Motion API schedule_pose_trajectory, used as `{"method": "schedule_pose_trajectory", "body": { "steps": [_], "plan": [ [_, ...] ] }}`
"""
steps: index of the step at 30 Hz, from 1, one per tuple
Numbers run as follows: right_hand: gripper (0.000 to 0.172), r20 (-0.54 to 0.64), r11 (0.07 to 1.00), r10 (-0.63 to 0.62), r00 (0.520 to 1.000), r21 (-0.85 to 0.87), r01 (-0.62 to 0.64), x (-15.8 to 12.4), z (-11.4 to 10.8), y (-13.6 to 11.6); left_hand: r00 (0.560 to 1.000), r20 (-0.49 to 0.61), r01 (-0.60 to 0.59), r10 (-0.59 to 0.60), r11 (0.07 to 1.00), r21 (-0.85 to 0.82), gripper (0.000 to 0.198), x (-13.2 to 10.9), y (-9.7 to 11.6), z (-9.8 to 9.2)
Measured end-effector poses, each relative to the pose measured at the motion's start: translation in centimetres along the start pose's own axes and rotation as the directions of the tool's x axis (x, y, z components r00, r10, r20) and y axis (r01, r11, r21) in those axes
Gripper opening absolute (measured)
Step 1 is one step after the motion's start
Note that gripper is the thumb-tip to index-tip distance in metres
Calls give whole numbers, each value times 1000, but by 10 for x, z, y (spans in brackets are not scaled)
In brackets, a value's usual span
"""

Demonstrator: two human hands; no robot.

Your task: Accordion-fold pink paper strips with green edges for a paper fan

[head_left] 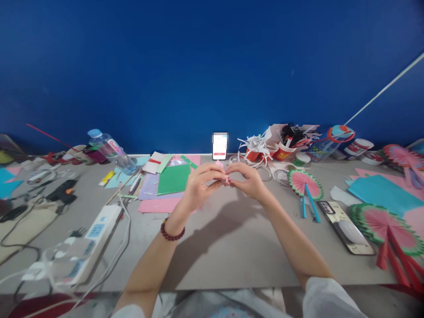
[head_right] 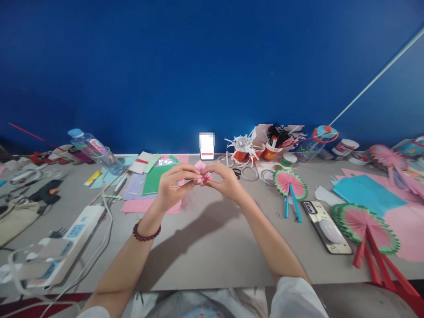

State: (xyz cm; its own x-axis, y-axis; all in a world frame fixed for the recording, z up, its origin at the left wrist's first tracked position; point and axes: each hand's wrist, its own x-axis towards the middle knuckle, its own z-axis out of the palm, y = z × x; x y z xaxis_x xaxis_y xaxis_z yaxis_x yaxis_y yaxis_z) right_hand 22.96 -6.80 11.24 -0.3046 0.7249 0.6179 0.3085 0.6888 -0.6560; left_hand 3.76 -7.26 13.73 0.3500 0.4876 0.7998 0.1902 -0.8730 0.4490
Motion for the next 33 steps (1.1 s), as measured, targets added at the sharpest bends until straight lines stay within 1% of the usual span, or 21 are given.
{"method": "schedule_pose_trajectory", "body": {
  "steps": [5, 8, 10, 12, 13, 15, 17, 19, 20, 21, 22, 24, 27, 30, 32, 33],
  "plan": [
    [12, -55, 999, -19, 998, -31, 18, -1, 2, -2, 999, 5, 53, -53, 992, -117, 7, -1, 0, 0],
    [11, -100, 998, -43, 994, -59, 37, -2, 3, -4, 996, 12, 88, -87, 980, -176, 7, -1, 0, 0],
    [13, -115, 999, -22, 993, -50, 16, -2, 3, -3, 994, 1, 106, -108, 972, -208, 6, -1, -2, -1],
    [23, -146, 999, 48, 988, -12, -50, -1, 1, 1, 991, -23, 118, -128, 960, -253, 4, -2, -7, -2],
    [29, -176, 994, 105, 979, 17, -104, -1, 0, 5, 990, -37, 122, -138, 952, -280, 3, -2, -9, -3],
    [32, -204, 964, 259, 944, 110, -241, 0, -2, 14, 984, -75, 126, -159, 937, -327, 4, -2, -15, -5],
    [36, -152, 880, 441, 885, 265, -394, -1, -4, 25, 979, -99, 133, -178, 927, -351, 6, -2, -20, -8],
    [34, 22, 719, 601, 799, 421, -553, -2, -5, 34, 976, -103, 140, -191, 917, -373, 7, -3, -24, -10],
    [34, 101, 625, 649, 754, 496, -604, -2, -5, 37, 975, -100, 145, -197, 911, -386, 7, -3, -25, -11],
    [34, 171, 535, 674, 718, 558, -635, -3, -5, 39, 975, -93, 149, -202, 905, -399, 8, -3, -26, -12],
    [32, 227, 456, 684, 693, 609, -649, -3, -5, 40, 975, -85, 151, -203, 898, -413, 8, -3, -27, -13],
    [29, 292, 341, 687, 666, 679, -650, -3, -5, 39, 978, -63, 152, -199, 886, -439, 8, -3, -28, -14],
    [25, 306, 241, 707, 637, 743, -625, 0, -7, 32, 980, -38, 155, -194, 873, -463, 8, -3, -30, -15],
    [24, 300, 152, 749, 590, 789, -595, 2, -11, 28, 972, -57, 175, -227, 866, -468, 9, -3, -31, -15],
    [23, 288, 139, 772, 567, 794, -592, 2, -13, 29, 967, -77, 178, -241, 864, -471, 10, -3, -31, -14],
    [22, 270, 160, 776, 570, 789, -593, 2, -14, 29, 966, -87, 173, -242, 863, -474, 10, -2, -31, -13]
  ]
}}
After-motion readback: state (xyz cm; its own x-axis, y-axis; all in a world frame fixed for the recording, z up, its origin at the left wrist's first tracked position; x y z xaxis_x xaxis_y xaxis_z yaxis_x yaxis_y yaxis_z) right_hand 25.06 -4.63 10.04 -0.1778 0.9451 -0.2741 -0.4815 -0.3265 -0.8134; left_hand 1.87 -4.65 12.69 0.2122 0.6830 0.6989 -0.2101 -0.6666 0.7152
